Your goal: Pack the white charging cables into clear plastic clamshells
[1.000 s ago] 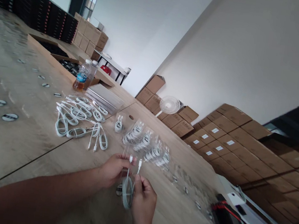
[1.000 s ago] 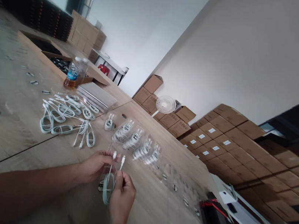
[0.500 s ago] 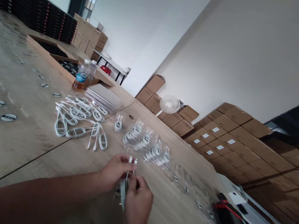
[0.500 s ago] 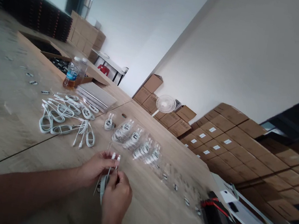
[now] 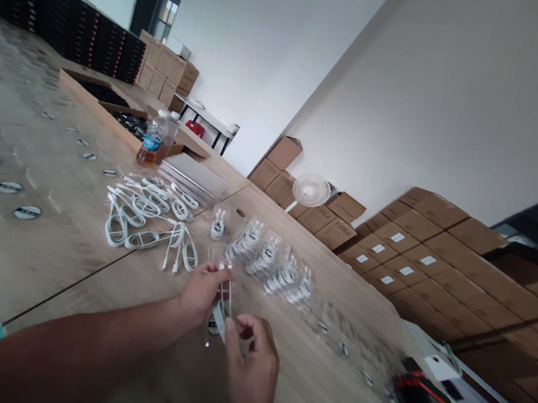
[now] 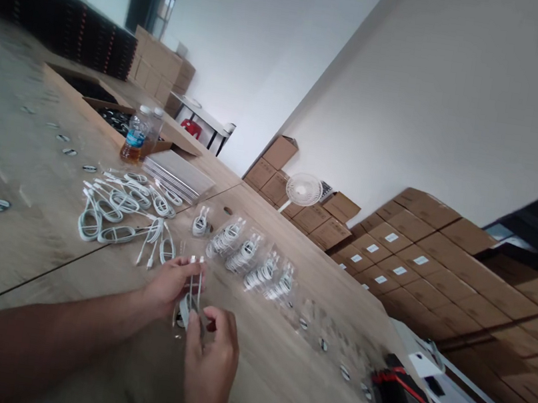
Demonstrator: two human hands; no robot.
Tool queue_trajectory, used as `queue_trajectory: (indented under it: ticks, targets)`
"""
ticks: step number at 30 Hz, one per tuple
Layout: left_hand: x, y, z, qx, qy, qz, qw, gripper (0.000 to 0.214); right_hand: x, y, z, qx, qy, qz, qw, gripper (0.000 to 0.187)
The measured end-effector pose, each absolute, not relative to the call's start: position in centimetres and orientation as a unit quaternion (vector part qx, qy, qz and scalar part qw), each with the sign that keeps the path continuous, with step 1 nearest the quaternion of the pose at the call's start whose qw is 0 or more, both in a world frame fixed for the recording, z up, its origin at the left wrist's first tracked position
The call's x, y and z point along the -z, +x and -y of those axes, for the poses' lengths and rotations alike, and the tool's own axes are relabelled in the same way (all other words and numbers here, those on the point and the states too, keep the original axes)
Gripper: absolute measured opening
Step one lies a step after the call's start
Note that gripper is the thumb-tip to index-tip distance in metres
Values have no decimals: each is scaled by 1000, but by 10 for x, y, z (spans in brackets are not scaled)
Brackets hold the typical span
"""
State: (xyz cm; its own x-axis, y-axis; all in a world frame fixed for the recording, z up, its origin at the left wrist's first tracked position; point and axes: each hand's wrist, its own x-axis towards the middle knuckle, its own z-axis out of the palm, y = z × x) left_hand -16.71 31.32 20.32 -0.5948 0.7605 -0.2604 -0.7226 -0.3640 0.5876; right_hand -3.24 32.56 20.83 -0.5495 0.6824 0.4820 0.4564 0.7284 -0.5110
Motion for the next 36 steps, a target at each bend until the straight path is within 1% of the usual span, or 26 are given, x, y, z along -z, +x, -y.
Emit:
queue_trajectory:
  ticks: [3,5,10,13,16,20,22,23,25,26,27,29,31,36]
  targets:
    - [-205,-175,-315,-837,3,-319,445,25,-207,-26,-332,-162,-267,900,304,16]
    - [-206,-176,-315,-842,-8,-318,437,27,-205,-27,-333,-137,-258,912,289,15]
    - [-207,-174,-314,-842,-18,-318,436,27,-201,-41,-324,-24,-318,910,266,13]
    - [-205,-176,-314,-843,-22,-313,437,25,-200,-46,-320,-14,-335,900,280,12]
    - [-203,-180,-316,-844,-25,-296,446,24,-200,-44,-322,-104,-319,890,308,11]
    - [-198,-186,-319,-840,-19,-281,464,20,-201,-35,-331,-269,-286,871,293,20]
    - [-197,-187,-319,-833,-17,-273,481,19,-201,-31,-336,-304,-322,841,311,26]
    - [-197,-188,-318,-827,-13,-267,494,19,-200,-29,-338,-306,-354,819,332,33]
    - [-199,-188,-316,-811,5,-254,528,19,-198,-27,-342,-323,-405,772,368,55]
    - [-200,-187,-315,-801,18,-247,545,18,-198,-27,-343,-360,-408,754,367,62]
    - [-201,-187,-313,-794,30,-242,558,18,-197,-26,-343,-416,-394,742,348,64]
    - [-203,-184,-311,-785,37,-243,568,18,-196,-27,-341,-537,-344,718,279,53]
    - [-204,-182,-309,-790,28,-251,558,20,-196,-30,-338,-593,-326,697,237,41]
    - [-200,-176,-312,-821,21,-257,510,24,-192,-40,-332,-568,-371,696,237,31]
